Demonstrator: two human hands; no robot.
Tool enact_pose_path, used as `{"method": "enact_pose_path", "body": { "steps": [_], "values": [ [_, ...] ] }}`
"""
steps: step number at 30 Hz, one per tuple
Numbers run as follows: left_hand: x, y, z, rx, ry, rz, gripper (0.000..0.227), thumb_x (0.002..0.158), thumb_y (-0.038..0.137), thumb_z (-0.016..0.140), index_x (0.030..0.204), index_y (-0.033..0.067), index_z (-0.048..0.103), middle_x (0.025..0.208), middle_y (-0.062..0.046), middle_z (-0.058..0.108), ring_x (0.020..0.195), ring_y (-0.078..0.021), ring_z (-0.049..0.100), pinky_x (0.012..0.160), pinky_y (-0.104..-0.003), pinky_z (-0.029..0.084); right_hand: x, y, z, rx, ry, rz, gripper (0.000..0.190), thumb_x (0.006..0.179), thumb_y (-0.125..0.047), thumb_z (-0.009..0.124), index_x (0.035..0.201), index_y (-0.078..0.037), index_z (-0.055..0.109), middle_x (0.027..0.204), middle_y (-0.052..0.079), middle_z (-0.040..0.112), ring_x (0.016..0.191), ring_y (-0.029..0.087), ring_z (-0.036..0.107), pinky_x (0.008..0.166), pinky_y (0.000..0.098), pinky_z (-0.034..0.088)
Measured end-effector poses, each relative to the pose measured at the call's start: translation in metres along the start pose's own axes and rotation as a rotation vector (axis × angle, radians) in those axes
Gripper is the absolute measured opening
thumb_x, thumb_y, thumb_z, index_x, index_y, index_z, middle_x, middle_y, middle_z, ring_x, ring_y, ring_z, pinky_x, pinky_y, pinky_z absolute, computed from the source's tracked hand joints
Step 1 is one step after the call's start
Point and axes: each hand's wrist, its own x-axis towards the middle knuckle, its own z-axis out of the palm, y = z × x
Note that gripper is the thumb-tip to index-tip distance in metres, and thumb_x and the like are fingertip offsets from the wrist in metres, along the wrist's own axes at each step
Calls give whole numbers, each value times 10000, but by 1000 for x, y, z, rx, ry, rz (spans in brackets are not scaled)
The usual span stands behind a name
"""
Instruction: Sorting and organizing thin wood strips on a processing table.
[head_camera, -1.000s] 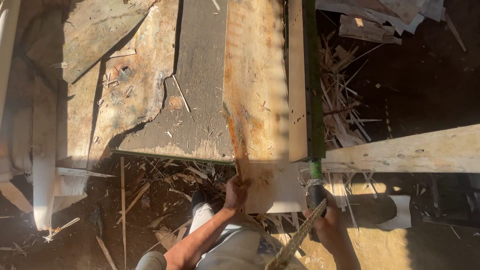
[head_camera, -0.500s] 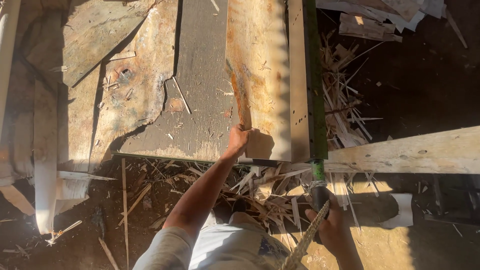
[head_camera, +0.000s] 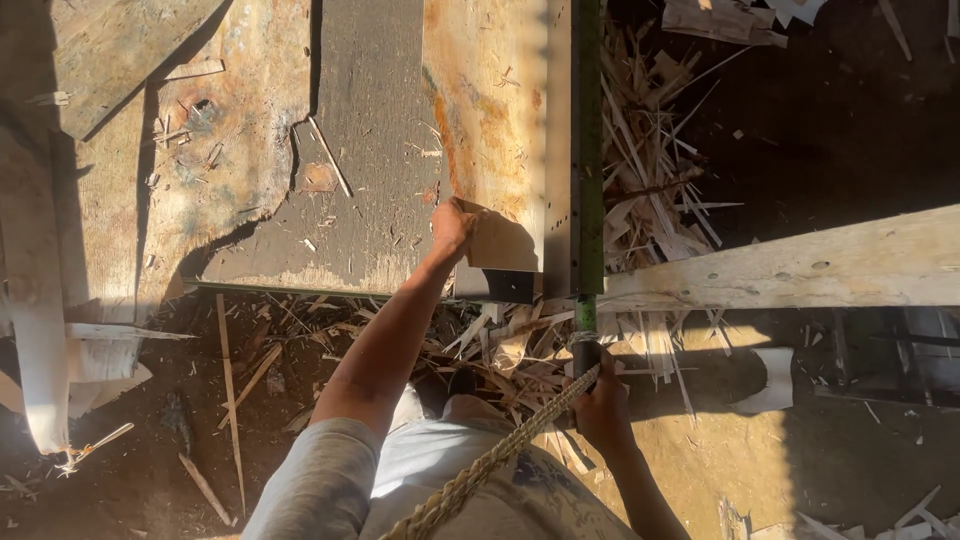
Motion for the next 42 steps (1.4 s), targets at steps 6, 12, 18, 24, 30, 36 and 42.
{"method": "enact_pose_path", "body": {
  "steps": [6,12,18,24,30,36,42],
  "values": [
    [11,-14,2,140,2,156,372,796,293,884,965,-6,741,868,-212,746,785,-288,726,717,-406,586,1,4,-1,-13,1,-30,625,852,-102,674,1435,-67,451,814,141,699,539,263,675,496,410,546],
    [4,-4,-6,140,-32,107,366,798,293,878,968,5,730,892,-173,769,775,-258,749,714,-374,598,2,10,-7,-35,-59,0,629,831,-151,672,1412,-70,447,827,190,746,608,265,729,575,408,585],
    [20,-29,2,132,54,200,365,760,287,885,984,35,745,890,-159,779,786,-268,739,727,-390,581,-5,-6,-9,22,-37,54,768,841,-165,681,1527,-148,335,936,181,737,669,315,739,582,447,593],
    [10,-18,-5,265,101,198,443,752,352,901,962,3,727,879,-191,756,805,-299,741,738,-411,588,5,21,-1,-26,29,-148,769,792,-158,733,1468,-61,380,993,210,722,816,297,746,680,438,598],
    [2,-7,-12,171,56,129,453,732,361,888,983,19,729,903,-187,764,812,-305,754,740,-411,596,1,6,-8,-13,-69,-37,644,839,-246,713,1385,-48,434,995,178,714,763,296,750,673,447,611],
    [5,-6,-11,295,52,145,464,762,386,898,961,-6,749,888,-210,761,820,-309,738,756,-413,587,-27,-44,-54,-46,-56,-35,710,759,-183,683,1429,-109,459,885,179,716,626,271,724,557,402,569],
    [3,-9,-7,130,82,127,450,708,321,908,961,-3,723,872,-159,766,770,-265,743,699,-399,600,-18,-31,-24,15,-34,136,659,851,-269,684,1449,-132,441,850,184,714,630,307,709,592,455,561]
  ]
}}
